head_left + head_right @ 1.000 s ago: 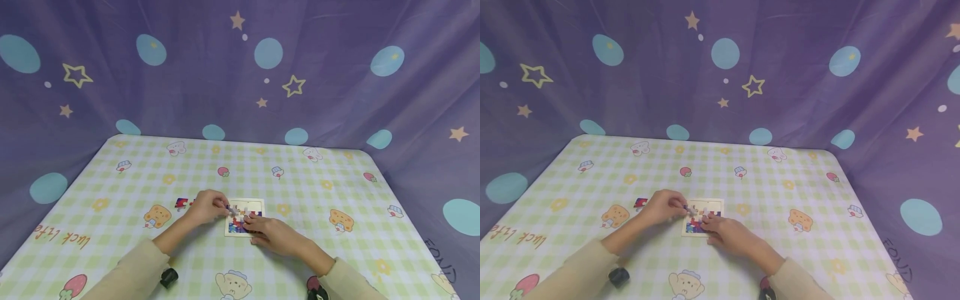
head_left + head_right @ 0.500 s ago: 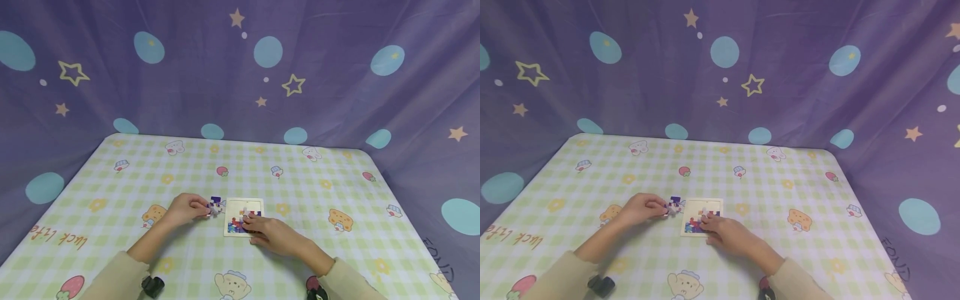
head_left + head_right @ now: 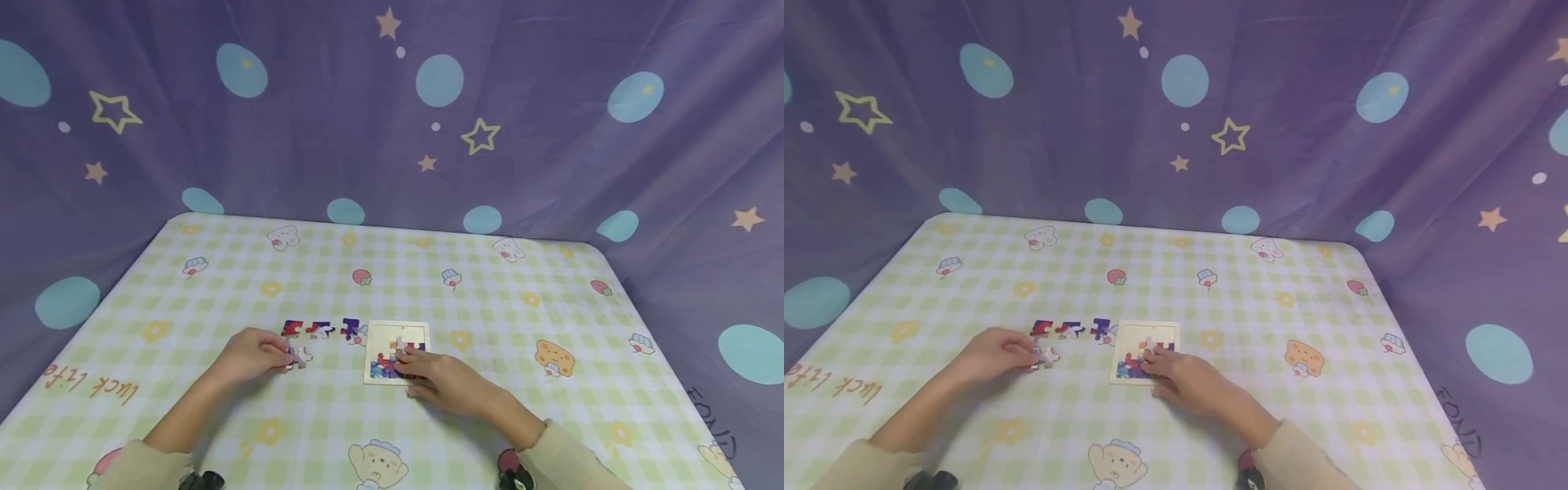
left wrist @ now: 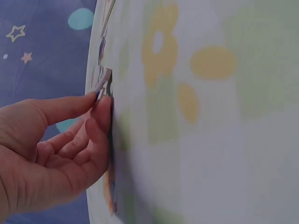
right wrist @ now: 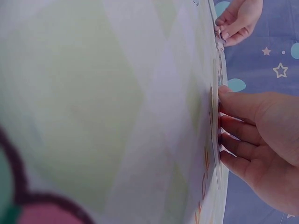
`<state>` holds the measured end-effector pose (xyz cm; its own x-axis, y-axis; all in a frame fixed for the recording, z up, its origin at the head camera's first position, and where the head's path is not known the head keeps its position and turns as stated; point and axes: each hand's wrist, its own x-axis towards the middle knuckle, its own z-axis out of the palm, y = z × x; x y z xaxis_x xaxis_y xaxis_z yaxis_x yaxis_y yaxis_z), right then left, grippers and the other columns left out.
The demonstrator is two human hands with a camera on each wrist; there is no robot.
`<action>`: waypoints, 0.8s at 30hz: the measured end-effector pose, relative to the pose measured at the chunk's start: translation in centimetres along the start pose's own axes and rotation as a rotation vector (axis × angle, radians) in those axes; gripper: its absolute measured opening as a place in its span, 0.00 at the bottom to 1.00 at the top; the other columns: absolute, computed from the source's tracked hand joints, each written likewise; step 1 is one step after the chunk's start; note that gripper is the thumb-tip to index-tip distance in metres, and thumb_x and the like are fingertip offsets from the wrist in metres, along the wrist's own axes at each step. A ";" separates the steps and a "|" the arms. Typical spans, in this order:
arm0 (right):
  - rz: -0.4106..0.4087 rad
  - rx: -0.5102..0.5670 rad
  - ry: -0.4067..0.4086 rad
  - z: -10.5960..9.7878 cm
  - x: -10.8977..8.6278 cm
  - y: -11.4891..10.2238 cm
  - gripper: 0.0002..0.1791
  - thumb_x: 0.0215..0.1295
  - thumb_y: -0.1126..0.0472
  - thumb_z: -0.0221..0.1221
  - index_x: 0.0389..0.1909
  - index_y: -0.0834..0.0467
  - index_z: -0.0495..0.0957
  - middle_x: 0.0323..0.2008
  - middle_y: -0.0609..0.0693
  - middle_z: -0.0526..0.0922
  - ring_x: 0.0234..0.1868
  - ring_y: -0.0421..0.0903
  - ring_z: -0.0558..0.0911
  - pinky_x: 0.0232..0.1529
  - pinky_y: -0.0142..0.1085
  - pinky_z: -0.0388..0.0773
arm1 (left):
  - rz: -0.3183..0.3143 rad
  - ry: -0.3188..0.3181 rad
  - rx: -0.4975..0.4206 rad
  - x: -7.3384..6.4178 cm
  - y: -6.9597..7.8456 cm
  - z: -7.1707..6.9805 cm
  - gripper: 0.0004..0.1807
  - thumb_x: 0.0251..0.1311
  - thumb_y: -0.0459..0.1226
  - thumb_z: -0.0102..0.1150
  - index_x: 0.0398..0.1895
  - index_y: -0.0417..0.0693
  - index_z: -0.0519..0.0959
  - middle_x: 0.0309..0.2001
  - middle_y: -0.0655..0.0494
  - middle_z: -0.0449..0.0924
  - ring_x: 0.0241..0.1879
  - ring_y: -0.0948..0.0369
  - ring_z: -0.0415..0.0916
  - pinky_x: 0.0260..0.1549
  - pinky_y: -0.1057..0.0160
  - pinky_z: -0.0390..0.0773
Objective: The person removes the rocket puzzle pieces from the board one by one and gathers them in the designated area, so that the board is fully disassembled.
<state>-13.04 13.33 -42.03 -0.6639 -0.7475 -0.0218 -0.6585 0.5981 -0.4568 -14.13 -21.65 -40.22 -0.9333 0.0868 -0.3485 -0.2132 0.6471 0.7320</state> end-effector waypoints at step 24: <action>-0.003 0.002 -0.006 -0.2 0.0 -0.1 0.24 0.67 0.54 0.58 0.62 0.58 0.73 0.68 0.51 0.70 0.71 0.49 0.67 0.66 0.43 0.69 | -0.011 0.130 0.075 -0.4 0.0 -1.4 0.10 0.49 0.34 0.68 0.32 0.35 0.84 0.20 0.53 0.85 0.20 0.63 0.80 0.21 0.65 0.77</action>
<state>-13.06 13.33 -41.77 -0.6596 -0.7512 -0.0259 -0.6597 0.5951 -0.4589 -14.18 -22.75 -39.26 -0.9615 -0.0165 -0.2741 -0.2062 0.7028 0.6809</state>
